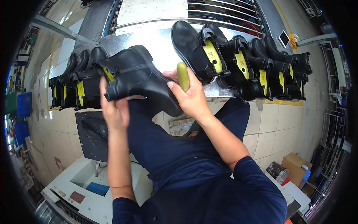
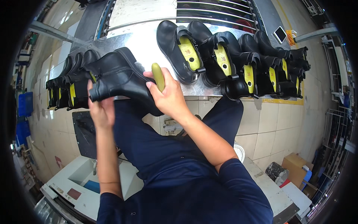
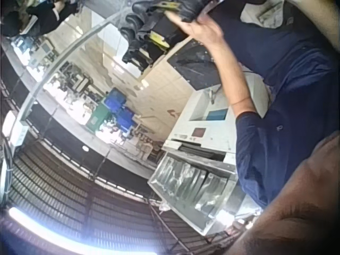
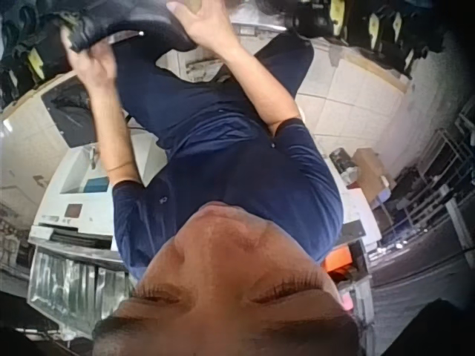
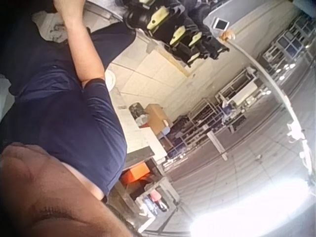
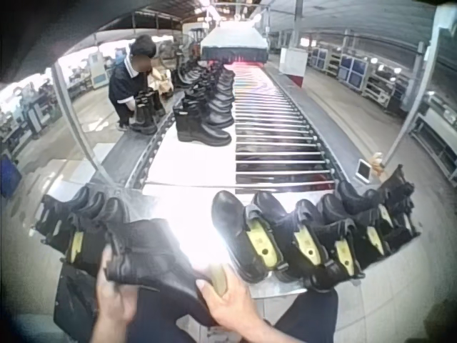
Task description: Finishing and inspecting boots on a factory assembly line.
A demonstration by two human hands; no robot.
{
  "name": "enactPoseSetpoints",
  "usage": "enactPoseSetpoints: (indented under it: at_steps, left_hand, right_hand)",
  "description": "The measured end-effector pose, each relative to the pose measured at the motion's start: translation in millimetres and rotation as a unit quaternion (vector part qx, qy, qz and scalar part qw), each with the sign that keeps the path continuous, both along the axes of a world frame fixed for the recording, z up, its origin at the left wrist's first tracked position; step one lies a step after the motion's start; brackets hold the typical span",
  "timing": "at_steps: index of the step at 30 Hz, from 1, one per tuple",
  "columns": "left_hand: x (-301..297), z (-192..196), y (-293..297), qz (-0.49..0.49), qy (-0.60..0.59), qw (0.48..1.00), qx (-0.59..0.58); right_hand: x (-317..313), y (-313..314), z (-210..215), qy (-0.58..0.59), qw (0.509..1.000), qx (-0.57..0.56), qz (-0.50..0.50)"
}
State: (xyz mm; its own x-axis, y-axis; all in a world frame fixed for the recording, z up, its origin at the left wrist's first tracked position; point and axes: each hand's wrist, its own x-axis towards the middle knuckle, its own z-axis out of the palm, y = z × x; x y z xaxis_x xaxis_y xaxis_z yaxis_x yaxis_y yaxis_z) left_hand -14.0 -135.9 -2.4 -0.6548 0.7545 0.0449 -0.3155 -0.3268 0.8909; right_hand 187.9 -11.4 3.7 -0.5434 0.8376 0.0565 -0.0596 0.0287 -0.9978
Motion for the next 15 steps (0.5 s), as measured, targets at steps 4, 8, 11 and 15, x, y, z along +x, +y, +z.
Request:
enactPoseSetpoints:
  at_steps: [4,8,11,15]
  left_hand:
    - [50.4,-20.9,6.9,0.012,-0.162,0.984,0.070]
    - [45.3,-36.2,11.6,-0.002,-0.127,0.991,-0.039]
    - [60.8,-27.2,22.9,0.033,-0.104,0.993,-0.046]
    - [77.8,-26.5,30.8,0.100,-0.082,0.991,-0.023]
  right_hand:
    - [-1.2,-18.9,-10.6,0.099,0.986,-0.112,0.067]
    - [-2.1,-25.3,-6.9,0.036,0.990,-0.057,0.122]
    - [5.3,-21.4,-14.2,0.099,0.982,-0.146,0.069]
    - [33.5,-22.2,-4.6,0.010,0.990,-0.141,0.016]
